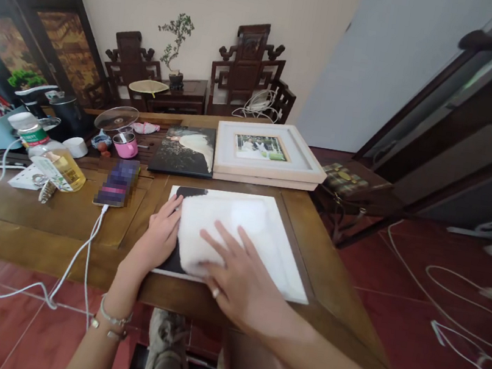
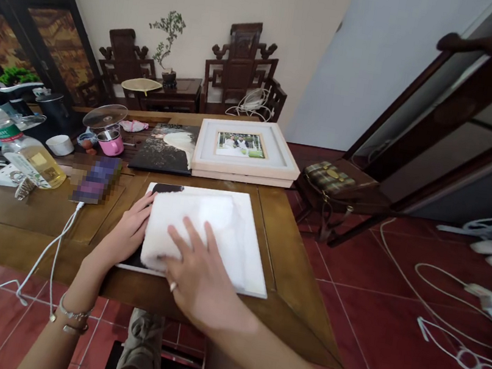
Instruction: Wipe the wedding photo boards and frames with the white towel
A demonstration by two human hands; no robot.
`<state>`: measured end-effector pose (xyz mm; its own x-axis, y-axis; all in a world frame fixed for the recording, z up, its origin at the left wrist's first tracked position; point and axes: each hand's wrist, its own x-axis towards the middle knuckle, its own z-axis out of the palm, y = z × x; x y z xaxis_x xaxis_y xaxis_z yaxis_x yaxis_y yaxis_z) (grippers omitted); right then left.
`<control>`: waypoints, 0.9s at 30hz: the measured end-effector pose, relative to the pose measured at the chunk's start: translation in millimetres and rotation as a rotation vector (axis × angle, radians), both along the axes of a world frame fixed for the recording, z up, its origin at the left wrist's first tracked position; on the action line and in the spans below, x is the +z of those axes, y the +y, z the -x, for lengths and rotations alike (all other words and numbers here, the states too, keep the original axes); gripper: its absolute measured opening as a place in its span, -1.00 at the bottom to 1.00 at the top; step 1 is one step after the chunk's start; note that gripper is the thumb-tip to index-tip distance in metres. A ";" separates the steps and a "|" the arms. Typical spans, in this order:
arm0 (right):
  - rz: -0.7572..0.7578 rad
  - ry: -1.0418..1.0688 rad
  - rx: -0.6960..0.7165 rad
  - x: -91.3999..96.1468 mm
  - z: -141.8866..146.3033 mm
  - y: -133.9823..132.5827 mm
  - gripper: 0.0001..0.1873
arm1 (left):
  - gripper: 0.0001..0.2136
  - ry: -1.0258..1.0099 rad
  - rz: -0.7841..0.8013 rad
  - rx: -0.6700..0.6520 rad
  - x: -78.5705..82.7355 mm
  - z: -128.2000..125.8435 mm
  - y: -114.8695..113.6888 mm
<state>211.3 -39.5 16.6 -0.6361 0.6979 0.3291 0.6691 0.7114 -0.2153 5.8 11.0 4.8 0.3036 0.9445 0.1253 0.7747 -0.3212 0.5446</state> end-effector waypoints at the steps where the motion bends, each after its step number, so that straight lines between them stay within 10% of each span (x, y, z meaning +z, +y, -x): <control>1: -0.015 0.032 0.035 -1.6 -4.3 -12.7 -0.77 | -0.58 -0.001 0.003 0.002 0.2 -0.1 -0.2; 7: -0.100 0.085 -0.054 -5.9 -54.7 -37.8 -0.72 | -0.58 -0.024 -0.040 0.019 -4.1 -1.0 0.3; 16: 0.040 -0.107 -0.370 8.3 -35.0 42.6 -0.67 | -0.58 -0.086 -0.074 0.028 -9.0 -0.8 2.4; 22: 0.067 -0.076 -0.112 14.2 23.7 22.9 -0.70 | -0.58 -0.359 -0.173 0.070 6.6 -3.5 -3.6; 27: 0.068 0.039 0.132 9.0 9.5 -23.0 -0.79 | -0.56 -0.383 -0.172 0.109 11.7 -5.7 -6.2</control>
<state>201.8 -62.5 25.6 -0.7112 0.6306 0.3107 0.5609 0.7755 -0.2898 11.5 4.8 16.5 0.1045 0.9240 0.3678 0.5611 -0.3601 0.7453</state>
